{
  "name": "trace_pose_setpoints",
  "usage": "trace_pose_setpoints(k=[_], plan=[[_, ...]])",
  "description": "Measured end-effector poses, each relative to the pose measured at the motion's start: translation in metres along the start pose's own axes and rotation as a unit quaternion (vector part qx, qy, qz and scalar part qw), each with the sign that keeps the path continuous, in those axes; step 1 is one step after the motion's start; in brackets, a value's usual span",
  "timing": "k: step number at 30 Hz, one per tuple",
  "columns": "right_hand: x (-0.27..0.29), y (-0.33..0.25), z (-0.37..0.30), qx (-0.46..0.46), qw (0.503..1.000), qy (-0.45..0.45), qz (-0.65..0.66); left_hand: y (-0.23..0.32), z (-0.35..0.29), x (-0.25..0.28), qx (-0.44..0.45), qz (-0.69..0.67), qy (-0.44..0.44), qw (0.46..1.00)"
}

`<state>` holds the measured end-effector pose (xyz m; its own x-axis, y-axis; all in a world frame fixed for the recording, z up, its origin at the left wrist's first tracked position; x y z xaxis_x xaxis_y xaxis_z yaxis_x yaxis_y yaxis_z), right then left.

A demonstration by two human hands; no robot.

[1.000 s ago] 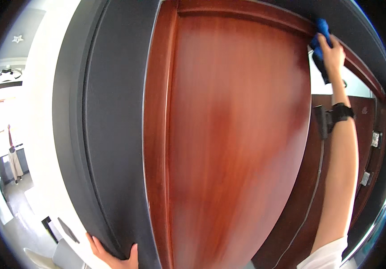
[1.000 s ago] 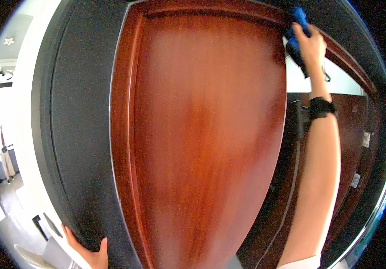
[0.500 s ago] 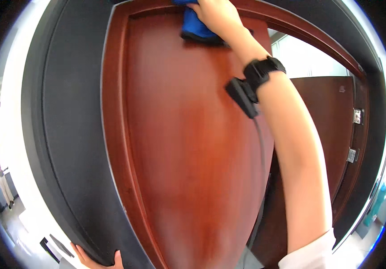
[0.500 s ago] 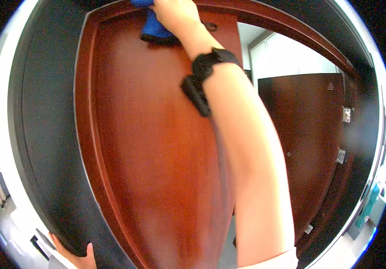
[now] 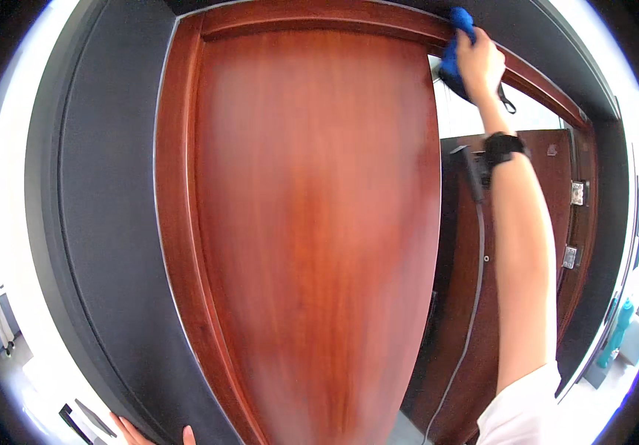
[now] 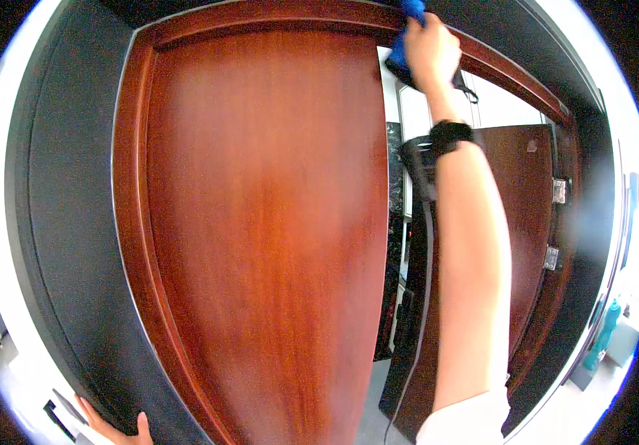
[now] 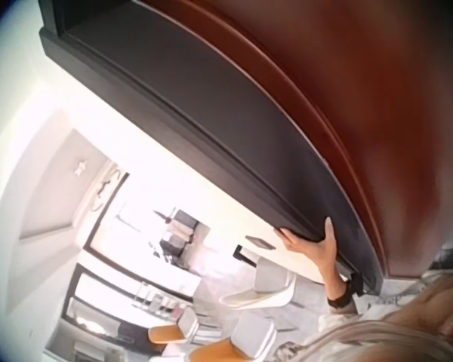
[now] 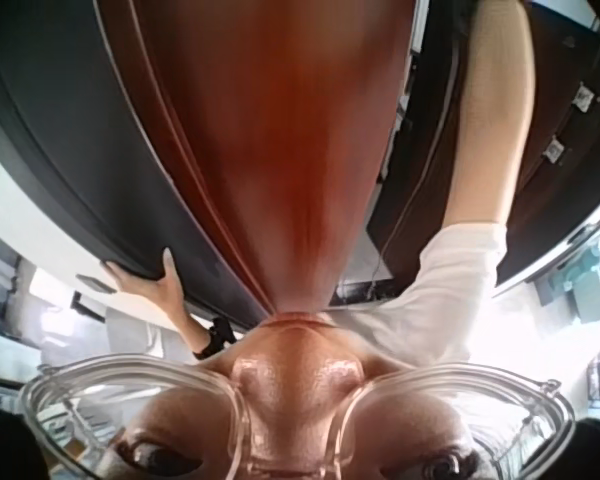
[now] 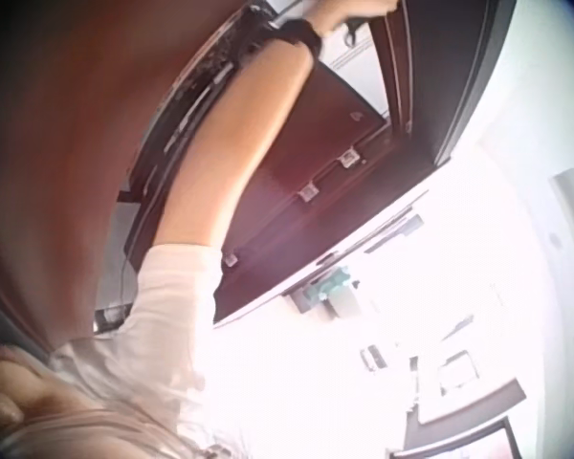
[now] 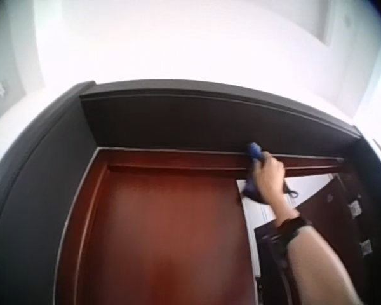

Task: Wiping down a wooden door and its frame using a blue microfiber cloth.

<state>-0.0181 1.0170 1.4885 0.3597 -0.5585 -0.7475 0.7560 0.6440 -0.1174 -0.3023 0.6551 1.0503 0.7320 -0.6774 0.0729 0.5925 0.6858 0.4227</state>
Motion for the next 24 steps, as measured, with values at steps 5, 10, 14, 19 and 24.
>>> trace_pose_setpoints(k=[5, 10, 14, 19, 24], plan=[[0.023, -0.189, -0.016, 0.09, 0.978, -0.126, 0.139, 0.004, -0.001, 0.001, -0.006, -0.039, 0.001, 0.999], [-0.008, -0.256, -0.027, 0.105, 0.946, -0.184, 0.246, 0.003, -0.002, 0.0, 0.002, -0.036, 0.012, 0.999], [0.013, -0.197, -0.007, 0.059, 0.937, -0.231, 0.257, -0.003, -0.007, 0.003, 0.016, -0.05, 0.019, 0.998], [0.028, -0.044, 0.019, 0.075, 0.985, -0.092, 0.126, -0.008, -0.011, -0.005, 0.027, -0.061, 0.015, 0.998], [0.014, 0.073, 0.048, 0.072, 0.994, -0.058, 0.062, -0.006, -0.012, -0.004, 0.012, -0.087, 0.012, 0.996]])
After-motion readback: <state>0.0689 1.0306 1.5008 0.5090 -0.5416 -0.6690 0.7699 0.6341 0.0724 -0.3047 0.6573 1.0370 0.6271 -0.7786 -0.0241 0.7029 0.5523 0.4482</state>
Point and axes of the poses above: each hand's wrist, its own z-axis towards the middle knuckle, its own x-axis out of the back of the hand, y = z × x, the point moved 5 cm from there along z, towards the middle knuckle, and after that the axes turned 11 degrees about y, right-handed, at the moved point
